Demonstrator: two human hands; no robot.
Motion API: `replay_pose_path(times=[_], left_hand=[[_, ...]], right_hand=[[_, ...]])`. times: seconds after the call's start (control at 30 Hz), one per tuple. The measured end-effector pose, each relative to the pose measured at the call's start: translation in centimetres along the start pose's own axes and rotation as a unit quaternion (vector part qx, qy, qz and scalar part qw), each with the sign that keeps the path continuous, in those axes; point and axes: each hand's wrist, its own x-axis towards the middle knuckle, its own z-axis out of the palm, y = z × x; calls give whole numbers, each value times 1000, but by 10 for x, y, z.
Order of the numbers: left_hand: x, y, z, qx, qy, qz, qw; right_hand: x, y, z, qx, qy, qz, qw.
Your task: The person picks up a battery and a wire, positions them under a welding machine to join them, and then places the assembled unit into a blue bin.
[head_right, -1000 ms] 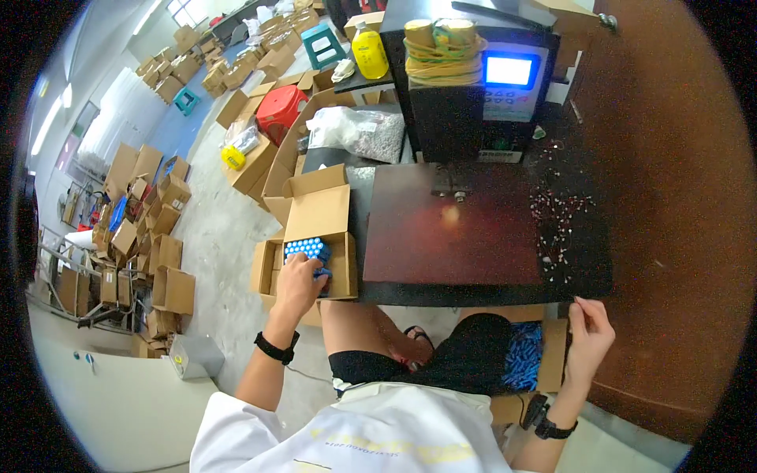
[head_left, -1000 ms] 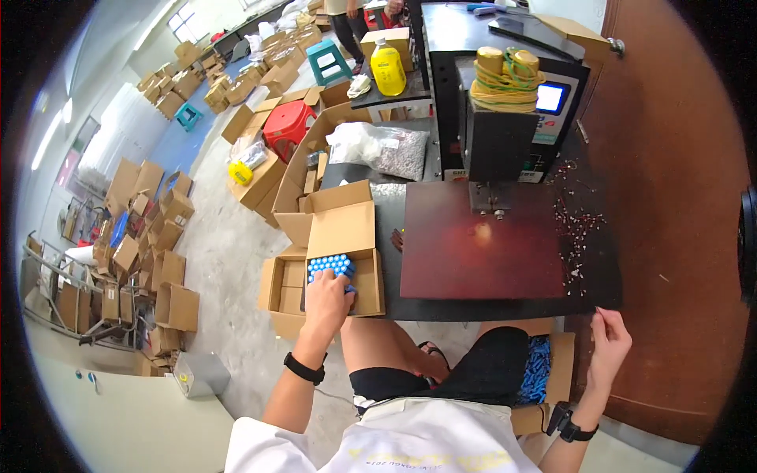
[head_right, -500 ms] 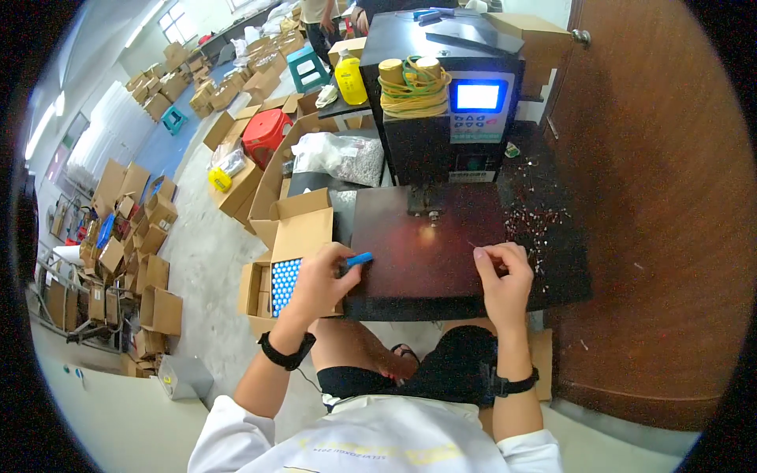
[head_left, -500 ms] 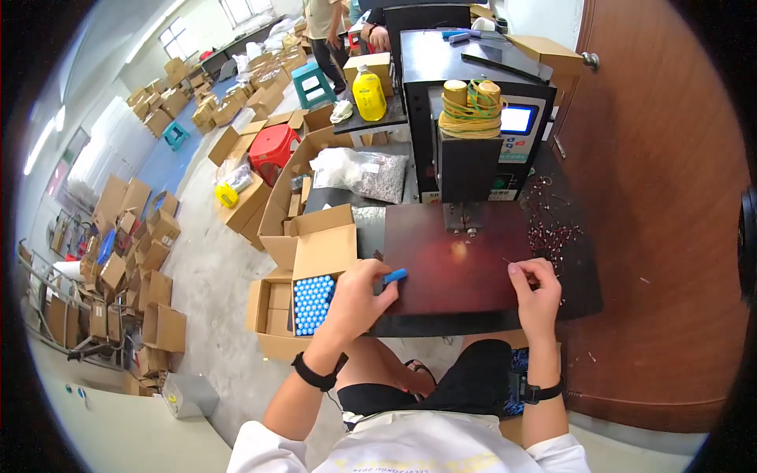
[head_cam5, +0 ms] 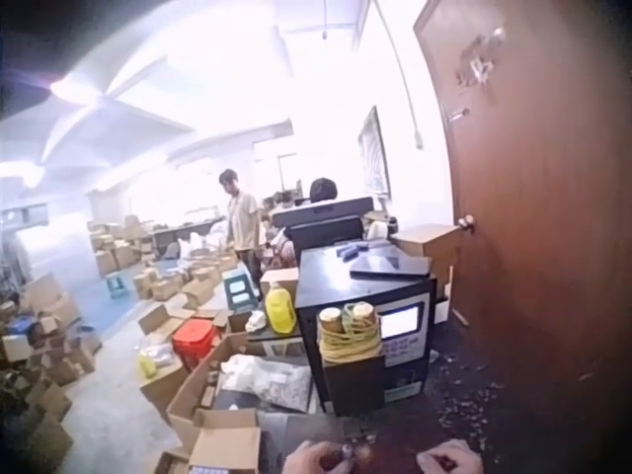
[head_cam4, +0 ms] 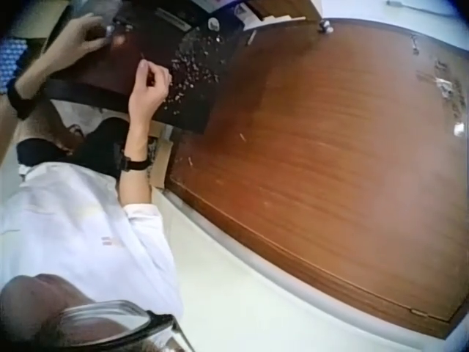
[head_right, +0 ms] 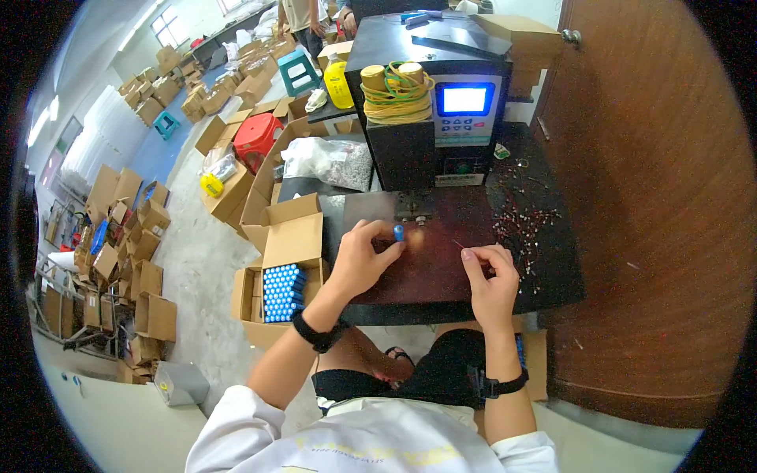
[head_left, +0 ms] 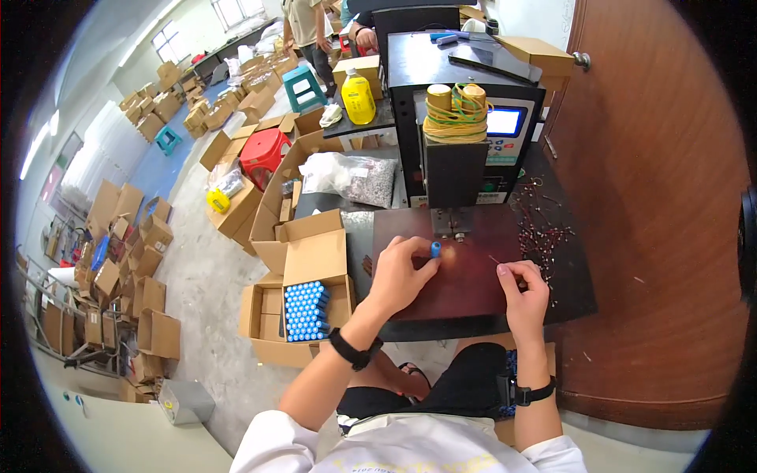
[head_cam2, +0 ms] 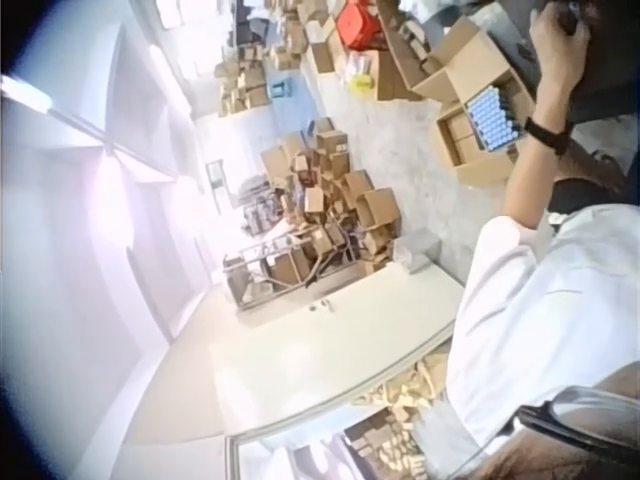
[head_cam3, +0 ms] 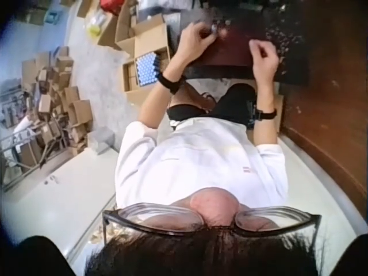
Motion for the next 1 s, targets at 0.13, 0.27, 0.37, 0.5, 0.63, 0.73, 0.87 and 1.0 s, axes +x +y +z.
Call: replay_pose_path(times=[0.13, 0.27, 0.37, 0.5, 0.63, 0.73, 0.87, 1.0], left_hand=[[8, 3, 22, -12, 58, -49, 997], [10, 3, 29, 0, 60, -74, 995], [13, 4, 31, 32, 58, -72, 995], [12, 8, 27, 52, 64, -59, 995], [13, 5, 28, 36, 60, -58, 996], [14, 6, 29, 35, 64, -53, 996], [13, 5, 29, 34, 49, -84, 995], [13, 5, 24, -10, 55, -63, 996]], right_hand=[[0, 1, 1, -12, -6, -5, 1000], [1, -1, 2, -24, -1, -13, 1000], [1, -1, 3, -35, -1, -12, 999], [2, 5, 5, -48, -5, -42, 998], [2, 1, 5, -47, -5, -21, 999], [3, 2, 3, -39, -2, -20, 999], [1, 0, 1, -13, -5, 16, 1000], [1, -8, -1, 49, -26, 90, 994]])
